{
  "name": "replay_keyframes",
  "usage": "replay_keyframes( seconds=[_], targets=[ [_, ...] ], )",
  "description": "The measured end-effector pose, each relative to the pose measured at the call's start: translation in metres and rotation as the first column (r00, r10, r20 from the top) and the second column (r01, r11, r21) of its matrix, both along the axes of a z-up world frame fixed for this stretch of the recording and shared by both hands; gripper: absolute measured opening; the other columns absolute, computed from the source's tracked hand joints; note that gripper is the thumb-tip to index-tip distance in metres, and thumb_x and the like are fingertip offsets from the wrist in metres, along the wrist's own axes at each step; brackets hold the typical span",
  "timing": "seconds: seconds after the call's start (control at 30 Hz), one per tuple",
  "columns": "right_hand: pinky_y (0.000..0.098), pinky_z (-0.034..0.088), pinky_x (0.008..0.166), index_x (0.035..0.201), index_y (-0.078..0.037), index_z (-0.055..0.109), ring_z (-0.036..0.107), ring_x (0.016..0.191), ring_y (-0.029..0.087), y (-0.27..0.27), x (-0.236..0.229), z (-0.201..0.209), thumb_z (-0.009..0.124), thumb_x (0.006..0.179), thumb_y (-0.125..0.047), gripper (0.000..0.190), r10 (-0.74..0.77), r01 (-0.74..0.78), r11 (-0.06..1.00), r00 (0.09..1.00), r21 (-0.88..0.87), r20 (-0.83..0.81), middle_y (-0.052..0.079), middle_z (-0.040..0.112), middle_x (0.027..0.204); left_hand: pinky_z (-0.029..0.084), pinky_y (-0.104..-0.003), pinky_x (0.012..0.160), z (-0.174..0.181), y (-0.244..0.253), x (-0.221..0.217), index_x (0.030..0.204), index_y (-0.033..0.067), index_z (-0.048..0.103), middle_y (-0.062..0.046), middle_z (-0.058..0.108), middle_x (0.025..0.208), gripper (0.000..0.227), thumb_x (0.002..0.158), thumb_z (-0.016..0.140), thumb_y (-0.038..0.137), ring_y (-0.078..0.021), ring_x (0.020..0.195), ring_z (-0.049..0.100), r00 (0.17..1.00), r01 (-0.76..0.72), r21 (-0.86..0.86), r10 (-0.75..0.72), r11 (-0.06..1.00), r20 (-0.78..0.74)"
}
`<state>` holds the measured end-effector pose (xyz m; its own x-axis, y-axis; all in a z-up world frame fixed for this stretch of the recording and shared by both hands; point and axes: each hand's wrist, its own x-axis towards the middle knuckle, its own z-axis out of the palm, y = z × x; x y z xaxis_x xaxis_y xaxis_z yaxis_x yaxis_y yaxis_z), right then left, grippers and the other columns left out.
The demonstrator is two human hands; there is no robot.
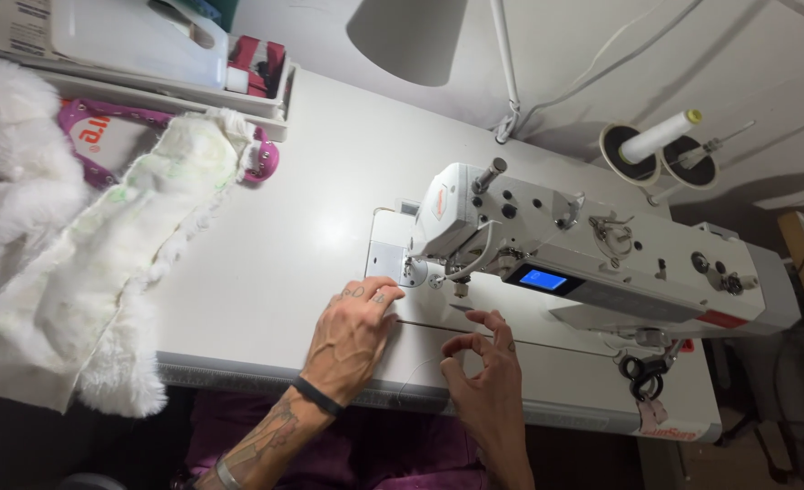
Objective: Threading an industrial sewing machine and sewing pieces of white faux fur together.
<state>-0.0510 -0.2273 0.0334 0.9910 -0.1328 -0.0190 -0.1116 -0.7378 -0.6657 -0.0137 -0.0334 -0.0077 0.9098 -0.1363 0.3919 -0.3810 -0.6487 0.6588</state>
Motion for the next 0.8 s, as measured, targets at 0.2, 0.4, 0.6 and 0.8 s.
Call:
replay_keyframes(
  seconds=[0.2,0.4,0.6,0.8],
  targets=[
    [0.0587,0.045,0.106,0.112,0.0,0.073,0.045,0.139,0.043,0.005,0.047,-0.019,0.079,0.081,-0.05,0.06,0.032,-0.017,0.995,0.989,-0.099,0.143,0.025,0.045,0.15,0.062,-0.035,0.081,0.003,0.006,-0.023,0.097,0.007,0.076,-0.011,0.075,0.115,0.013,0.085,0.075,0.007,-0.0221,0.087,0.071,0.989,-0.129,-0.036,0.131,0.991,0.066],
    [0.0421,0.05,0.07,0.108,-0.003,0.08,0.052,0.089,0.029,0.024,0.088,-0.053,0.084,0.085,-0.025,0.032,0.218,-0.208,0.976,0.897,-0.067,0.385,0.019,0.06,0.107,0.061,-0.03,0.077,-0.001,0.023,-0.065,0.092,0.0122,0.076,-0.001,0.078,0.108,0.014,0.079,0.081,0.009,-0.0145,0.083,0.07,0.983,-0.18,-0.117,0.183,0.977,0.013],
    [0.0292,0.033,0.04,0.11,-0.003,0.076,0.04,0.051,0.013,-0.005,0.081,-0.032,0.08,0.088,-0.029,0.035,0.087,-0.106,0.978,0.99,0.179,0.108,0.004,0.051,0.071,0.059,-0.028,0.07,-0.001,0.035,-0.048,0.089,0.0129,0.076,-0.001,0.077,0.102,0.01,0.081,0.08,0.01,-0.0133,0.077,0.066,0.991,-0.133,-0.078,0.134,0.988,0.001],
    [0.0478,0.038,0.114,0.094,-0.004,0.083,0.05,0.142,0.031,-0.027,0.062,0.004,0.078,0.086,-0.02,0.018,0.052,-0.045,0.96,0.998,0.277,-0.02,0.011,0.06,0.149,0.057,-0.036,0.085,-0.02,0.002,0.001,0.112,0.0123,0.073,-0.007,0.072,0.123,0.022,0.09,0.072,0.013,-0.0199,0.091,0.067,0.998,0.0,0.058,-0.004,0.998,0.066]
  ],
)
